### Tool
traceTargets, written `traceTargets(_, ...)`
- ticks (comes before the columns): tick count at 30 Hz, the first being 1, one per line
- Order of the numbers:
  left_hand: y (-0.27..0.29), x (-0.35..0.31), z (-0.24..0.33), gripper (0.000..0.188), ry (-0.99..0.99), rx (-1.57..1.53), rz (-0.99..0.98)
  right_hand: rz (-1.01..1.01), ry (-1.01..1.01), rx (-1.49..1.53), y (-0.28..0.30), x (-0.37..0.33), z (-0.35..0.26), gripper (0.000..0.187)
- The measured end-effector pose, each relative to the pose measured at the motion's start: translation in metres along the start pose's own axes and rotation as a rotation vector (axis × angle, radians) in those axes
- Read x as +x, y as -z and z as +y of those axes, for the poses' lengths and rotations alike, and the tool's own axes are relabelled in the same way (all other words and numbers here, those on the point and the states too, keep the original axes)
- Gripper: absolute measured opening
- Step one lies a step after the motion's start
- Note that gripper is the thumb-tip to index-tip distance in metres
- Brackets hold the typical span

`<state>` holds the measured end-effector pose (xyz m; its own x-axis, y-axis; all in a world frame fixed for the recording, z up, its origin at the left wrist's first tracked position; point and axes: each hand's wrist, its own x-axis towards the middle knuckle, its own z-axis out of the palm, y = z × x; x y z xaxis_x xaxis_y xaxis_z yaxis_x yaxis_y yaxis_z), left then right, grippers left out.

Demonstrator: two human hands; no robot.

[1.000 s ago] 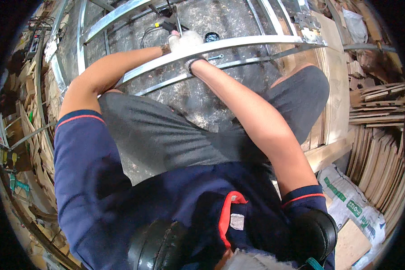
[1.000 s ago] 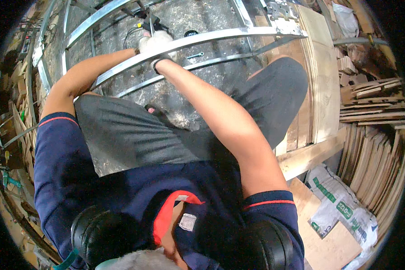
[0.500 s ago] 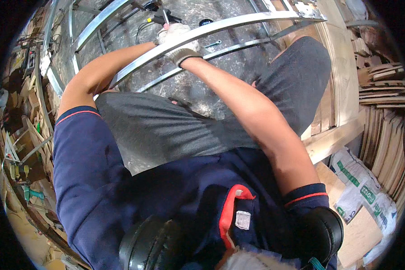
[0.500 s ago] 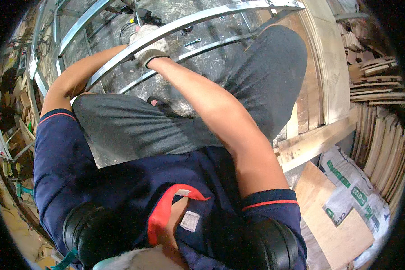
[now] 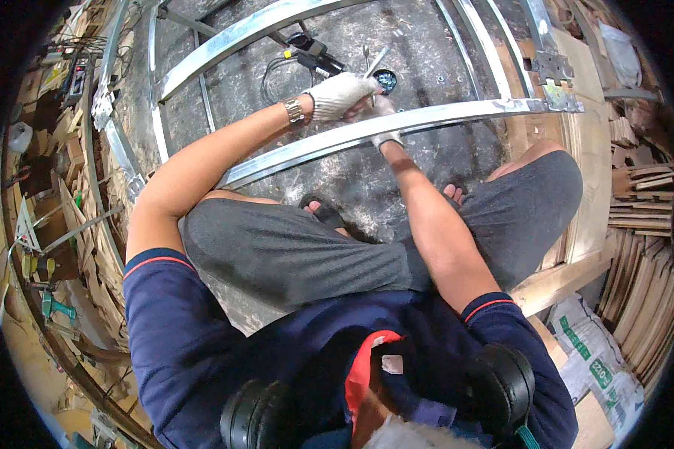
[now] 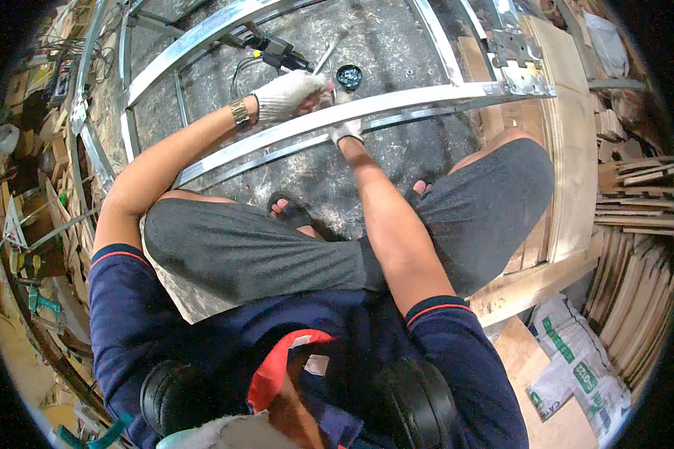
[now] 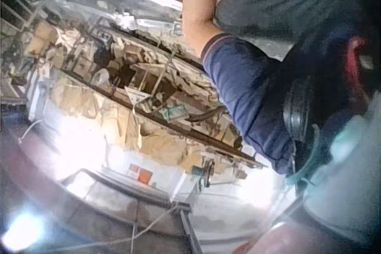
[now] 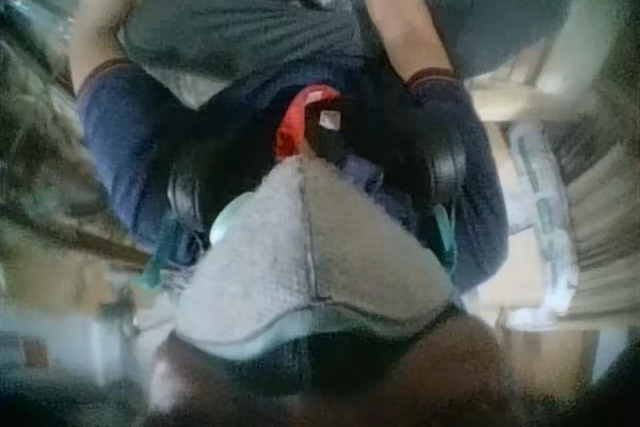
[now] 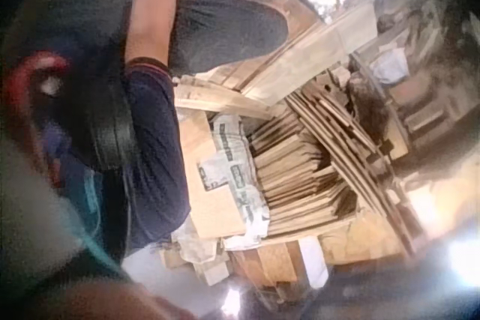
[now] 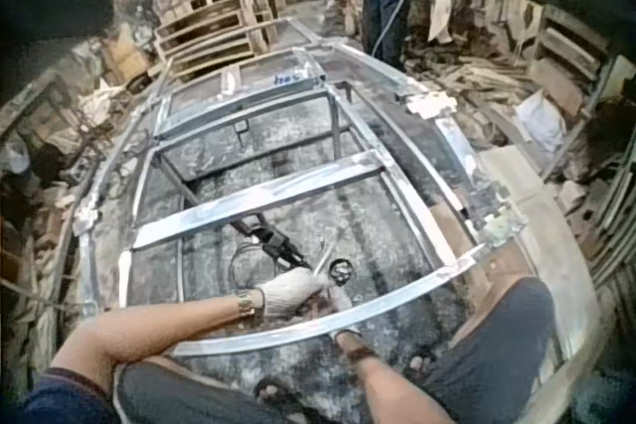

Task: The person sits on the floor and assembles a metal frame by hand, using a power drill to fasten components. They handle metal bars and a small black device, positioning and securing them within the frame structure.

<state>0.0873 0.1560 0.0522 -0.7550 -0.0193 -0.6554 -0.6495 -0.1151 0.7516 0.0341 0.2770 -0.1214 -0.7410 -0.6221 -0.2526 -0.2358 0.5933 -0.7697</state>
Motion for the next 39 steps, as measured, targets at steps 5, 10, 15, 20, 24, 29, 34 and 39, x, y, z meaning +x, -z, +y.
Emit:
traceTargets(5,0.034,-0.030,0.015,0.056,-0.040,1.331,0.055,0.072,0.223,-0.334,-0.015,-0.025,0.012,0.026)
traceTargets(10,0.055,-0.058,0.019,0.055,0.010,1.539,0.000,0.072,0.167,-0.299,0.012,-0.020,-0.004,0.032)
traceTargets(15,0.062,-0.057,0.023,0.055,0.160,1.468,-0.016,0.080,0.197,0.488,0.069,0.060,-0.109,0.043)
traceTargets(20,0.071,-0.050,0.028,0.057,0.164,1.369,-0.086,-0.313,0.237,0.510,0.093,0.082,-0.180,0.038)
traceTargets(24,0.075,-0.046,0.027,0.065,0.088,1.433,-0.044,-0.181,0.361,0.300,0.095,0.071,-0.182,0.034)
traceTargets(29,0.075,-0.045,0.022,0.063,0.180,1.392,-0.103,-0.135,0.470,0.383,0.090,0.072,-0.179,0.030)
traceTargets(34,0.085,-0.056,0.023,0.064,0.146,1.151,0.013,-0.259,0.348,0.749,0.086,0.081,-0.164,0.029)
traceTargets(39,0.087,-0.076,0.043,0.058,0.240,0.924,0.076,-0.274,-0.039,0.659,0.094,0.100,-0.098,0.045)
